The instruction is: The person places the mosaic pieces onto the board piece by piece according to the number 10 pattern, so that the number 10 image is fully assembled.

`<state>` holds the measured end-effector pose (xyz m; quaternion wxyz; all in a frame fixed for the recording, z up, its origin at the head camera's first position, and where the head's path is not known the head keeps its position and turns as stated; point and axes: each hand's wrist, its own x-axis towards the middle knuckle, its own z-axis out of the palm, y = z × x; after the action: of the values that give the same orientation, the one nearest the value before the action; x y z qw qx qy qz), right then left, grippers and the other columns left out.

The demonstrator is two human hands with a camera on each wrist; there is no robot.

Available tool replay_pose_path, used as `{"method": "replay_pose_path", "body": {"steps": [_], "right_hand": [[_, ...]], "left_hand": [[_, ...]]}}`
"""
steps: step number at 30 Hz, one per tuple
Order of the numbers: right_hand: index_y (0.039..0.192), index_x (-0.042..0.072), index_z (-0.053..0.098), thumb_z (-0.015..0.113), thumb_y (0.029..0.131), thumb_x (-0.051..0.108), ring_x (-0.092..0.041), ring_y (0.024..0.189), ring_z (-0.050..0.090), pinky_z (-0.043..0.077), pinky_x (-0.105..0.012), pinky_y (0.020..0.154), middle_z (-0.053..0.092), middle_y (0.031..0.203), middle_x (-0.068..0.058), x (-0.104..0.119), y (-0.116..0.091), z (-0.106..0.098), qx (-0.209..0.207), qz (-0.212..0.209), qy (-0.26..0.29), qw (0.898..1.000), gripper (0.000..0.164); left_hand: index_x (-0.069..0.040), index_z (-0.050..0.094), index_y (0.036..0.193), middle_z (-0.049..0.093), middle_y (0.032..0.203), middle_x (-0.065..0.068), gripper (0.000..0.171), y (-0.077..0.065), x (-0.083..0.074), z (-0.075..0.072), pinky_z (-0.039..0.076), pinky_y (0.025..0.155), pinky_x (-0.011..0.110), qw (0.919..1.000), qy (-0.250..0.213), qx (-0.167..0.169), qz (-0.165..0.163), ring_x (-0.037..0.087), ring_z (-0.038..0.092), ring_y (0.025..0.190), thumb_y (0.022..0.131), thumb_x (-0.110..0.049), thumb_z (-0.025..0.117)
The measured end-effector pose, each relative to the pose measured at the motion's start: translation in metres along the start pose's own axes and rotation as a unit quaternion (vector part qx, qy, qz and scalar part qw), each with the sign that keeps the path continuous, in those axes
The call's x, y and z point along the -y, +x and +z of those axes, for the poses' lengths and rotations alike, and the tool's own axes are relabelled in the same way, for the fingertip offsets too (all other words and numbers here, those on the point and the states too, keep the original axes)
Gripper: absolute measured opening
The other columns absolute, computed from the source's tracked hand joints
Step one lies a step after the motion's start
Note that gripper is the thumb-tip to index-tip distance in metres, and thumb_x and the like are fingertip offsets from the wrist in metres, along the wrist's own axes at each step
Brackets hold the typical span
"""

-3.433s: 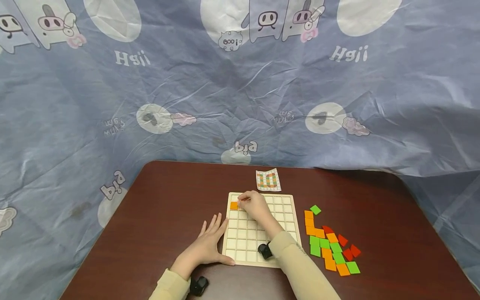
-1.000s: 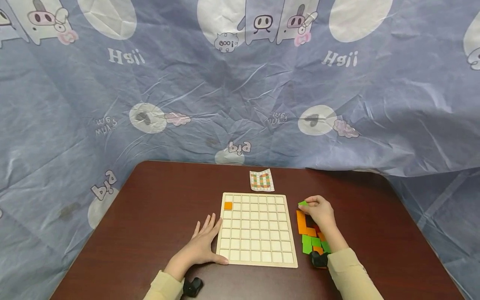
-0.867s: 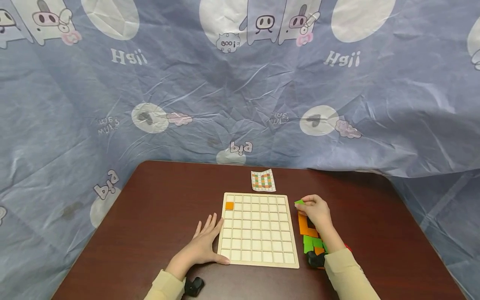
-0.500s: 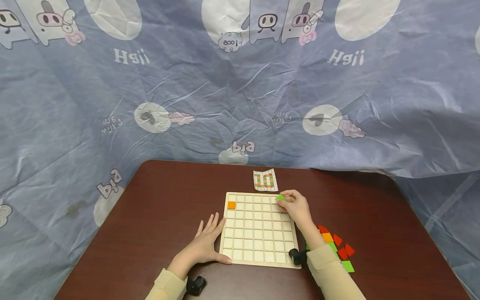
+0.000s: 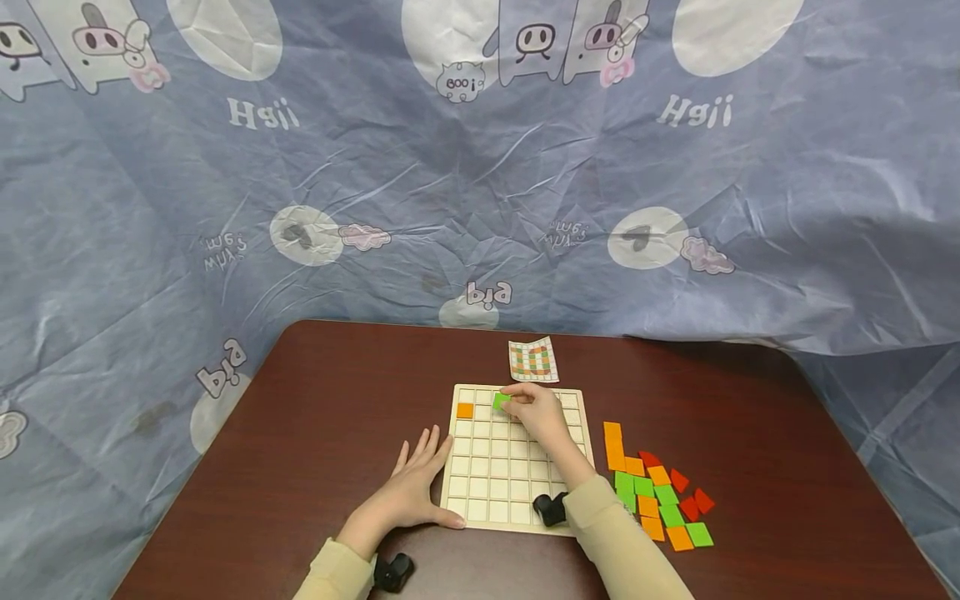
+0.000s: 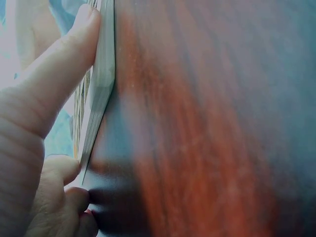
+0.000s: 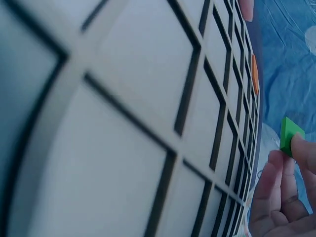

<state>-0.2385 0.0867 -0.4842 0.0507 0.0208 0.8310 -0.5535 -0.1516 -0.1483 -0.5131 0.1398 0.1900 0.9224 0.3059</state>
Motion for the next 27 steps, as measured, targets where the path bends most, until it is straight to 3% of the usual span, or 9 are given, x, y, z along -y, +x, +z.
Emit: {"method": "replay_pose_path", "body": {"steps": [3,11,19,27], "right_hand": [[0.106,0.014,0.076,0.073,0.088,0.015,-0.018,0.08,0.065,0.051,-0.028,0.066,0.071,0.091,-0.005,0.002,0.001,0.007,0.001,-0.008,-0.026,1.0,0.018],[0.102,0.011,0.074,0.072,0.089,0.014,-0.018,0.082,0.066,0.054,-0.031,0.068,0.072,0.095,-0.007,0.01,0.003,0.019,0.018,-0.028,-0.074,0.997,0.013],[0.1,0.011,0.074,0.073,0.088,0.011,-0.019,0.083,0.065,0.055,-0.035,0.072,0.071,0.094,-0.006,0.011,0.006,0.026,0.03,-0.042,-0.152,0.987,0.012],[0.099,0.01,0.074,0.073,0.088,0.008,-0.016,0.081,0.061,0.052,-0.031,0.07,0.068,0.09,-0.004,0.011,0.009,0.032,0.032,-0.055,-0.182,0.981,0.011]], "left_hand": [[-0.007,0.018,0.158,0.005,0.164,0.023,0.126,0.001,-0.001,-0.001,-0.004,0.119,0.063,1.0,0.003,0.0,0.0,0.037,-0.001,0.153,0.064,-0.058,0.086],[-0.006,0.018,0.158,0.005,0.164,0.024,0.127,-0.001,-0.002,-0.001,-0.002,0.119,0.063,1.0,0.005,0.0,-0.002,0.038,0.0,0.153,0.064,-0.059,0.085],[-0.006,0.018,0.158,0.003,0.164,0.022,0.126,-0.002,-0.003,0.0,-0.004,0.119,0.063,1.0,-0.002,0.006,-0.005,0.038,-0.002,0.153,0.065,-0.058,0.085],[-0.005,0.019,0.158,0.006,0.164,0.024,0.127,-0.002,-0.005,-0.002,-0.003,0.119,0.064,1.0,0.001,0.001,-0.005,0.039,0.0,0.153,0.064,-0.056,0.086]]}}
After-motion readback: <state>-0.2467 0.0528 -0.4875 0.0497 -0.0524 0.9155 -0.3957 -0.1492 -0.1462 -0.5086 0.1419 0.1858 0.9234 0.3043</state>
